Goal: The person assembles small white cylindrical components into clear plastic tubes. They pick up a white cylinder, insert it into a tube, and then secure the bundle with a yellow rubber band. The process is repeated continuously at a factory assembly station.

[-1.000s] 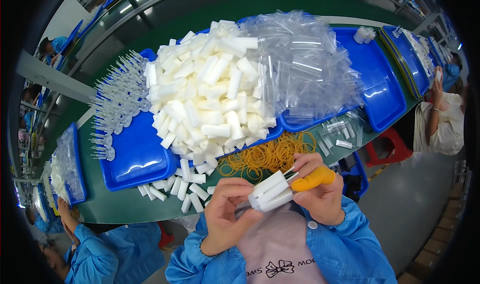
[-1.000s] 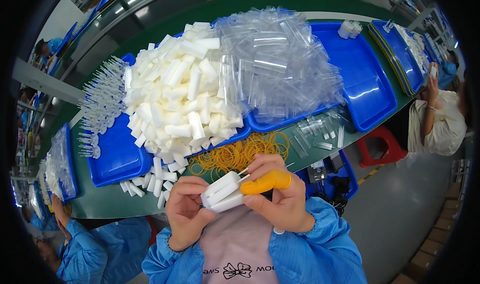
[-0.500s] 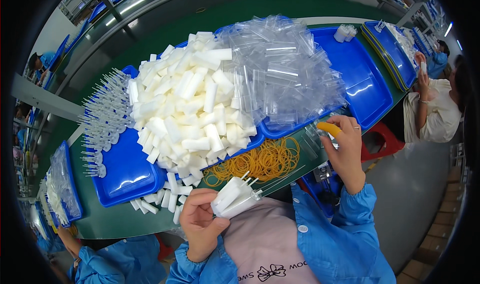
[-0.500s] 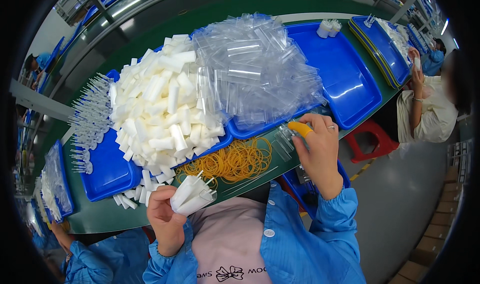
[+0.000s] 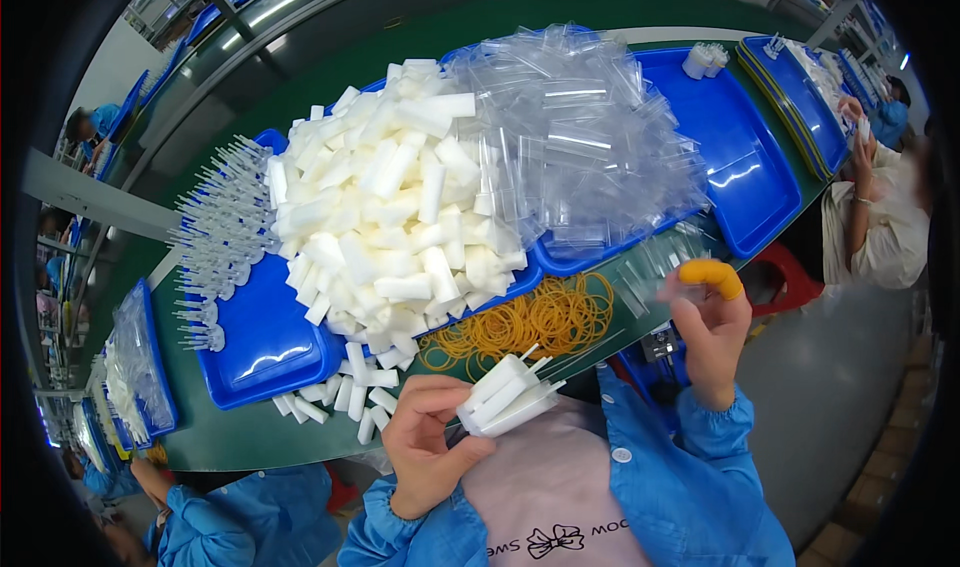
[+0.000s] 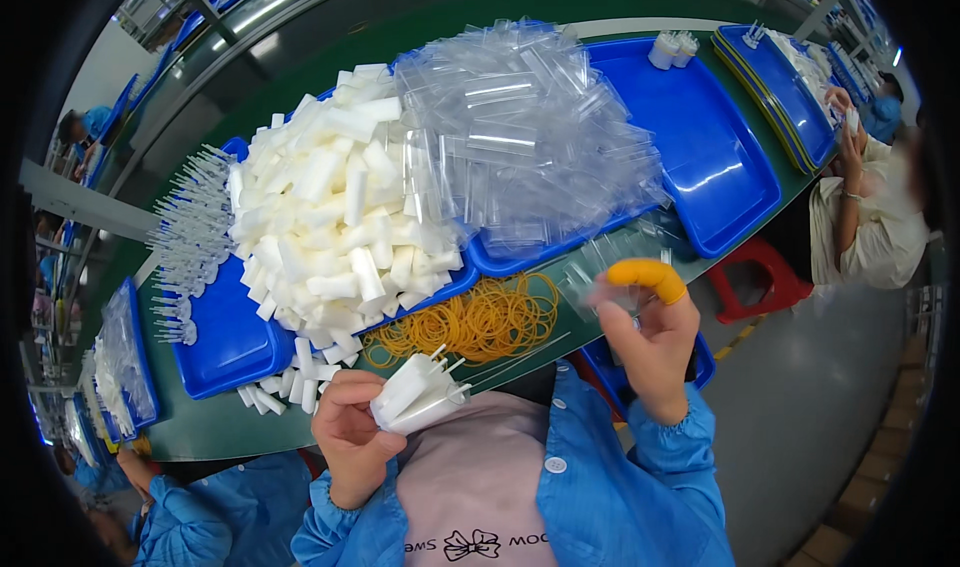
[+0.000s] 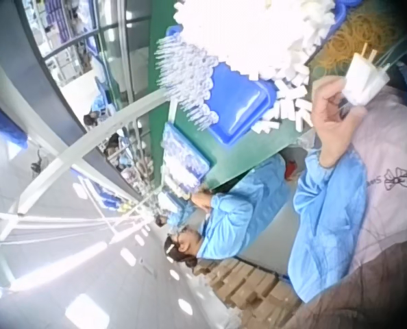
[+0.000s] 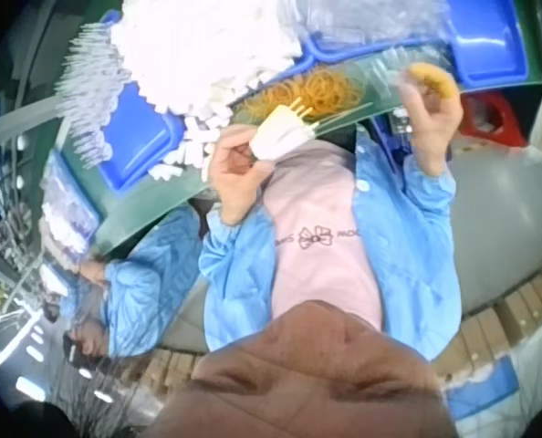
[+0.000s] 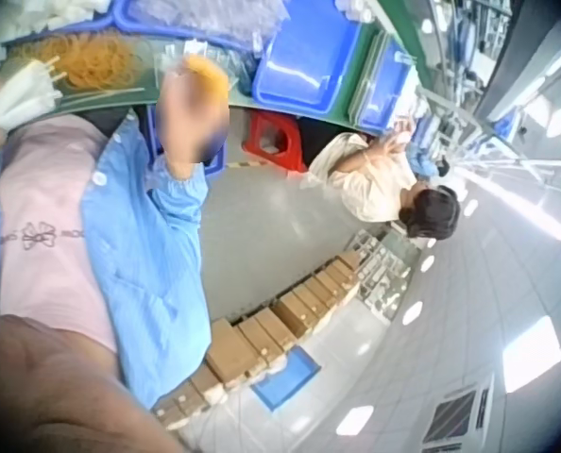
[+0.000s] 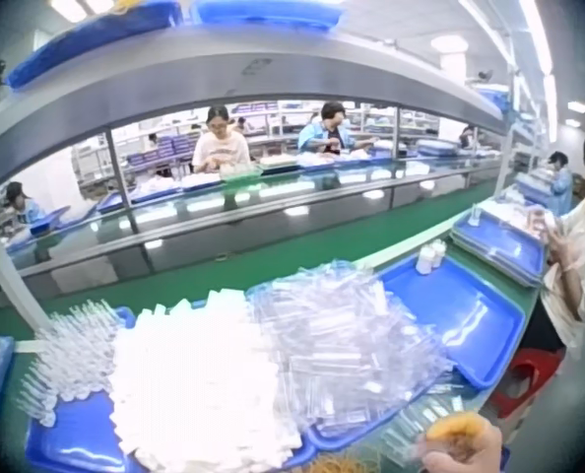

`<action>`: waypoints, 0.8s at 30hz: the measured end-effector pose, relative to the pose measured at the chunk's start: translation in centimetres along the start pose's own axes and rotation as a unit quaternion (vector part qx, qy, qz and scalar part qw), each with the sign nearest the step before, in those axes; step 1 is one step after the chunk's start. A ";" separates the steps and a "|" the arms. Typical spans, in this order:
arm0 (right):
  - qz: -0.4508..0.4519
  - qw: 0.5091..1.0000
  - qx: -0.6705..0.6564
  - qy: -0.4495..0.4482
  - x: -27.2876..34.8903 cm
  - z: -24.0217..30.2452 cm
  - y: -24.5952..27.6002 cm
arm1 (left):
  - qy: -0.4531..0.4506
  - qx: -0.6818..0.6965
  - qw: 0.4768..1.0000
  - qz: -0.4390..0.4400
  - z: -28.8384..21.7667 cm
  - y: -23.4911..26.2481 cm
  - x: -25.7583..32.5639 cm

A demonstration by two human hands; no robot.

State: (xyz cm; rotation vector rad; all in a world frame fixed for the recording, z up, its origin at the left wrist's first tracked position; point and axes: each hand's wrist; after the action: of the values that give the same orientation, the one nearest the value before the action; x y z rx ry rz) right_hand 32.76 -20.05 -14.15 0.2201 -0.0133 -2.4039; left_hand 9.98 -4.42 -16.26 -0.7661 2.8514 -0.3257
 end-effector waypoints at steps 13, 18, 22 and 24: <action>0.199 0.920 -0.333 -0.051 1.0 0.0 -4.4 | -0.063 -0.222 0.973 0.003 -1.0 -0.8 -0.2; 0.211 0.913 -0.345 -0.058 1.5 -0.2 -4.7 | -0.041 -0.321 0.946 0.026 -1.9 -1.4 -0.4; 0.210 0.913 -0.345 -0.049 1.4 -0.1 -4.8 | -0.051 -0.397 0.912 0.089 -2.5 -1.4 -0.7; 0.211 0.922 -0.324 -0.037 1.3 -0.1 -4.8 | -0.042 -0.385 0.918 0.091 -2.5 -1.5 -0.7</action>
State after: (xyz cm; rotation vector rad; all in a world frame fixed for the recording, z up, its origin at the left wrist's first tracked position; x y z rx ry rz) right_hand 28.63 -17.36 -14.82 -0.1705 0.6282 -1.8625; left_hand 10.73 -4.89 -13.40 -0.5732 2.8960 0.8822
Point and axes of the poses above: each hand's wrist, its own x-axis away from the middle knuckle, its own y-axis out of the back of the hand, z = x × y, and after that the axes turned 12 degrees about z, right-handed
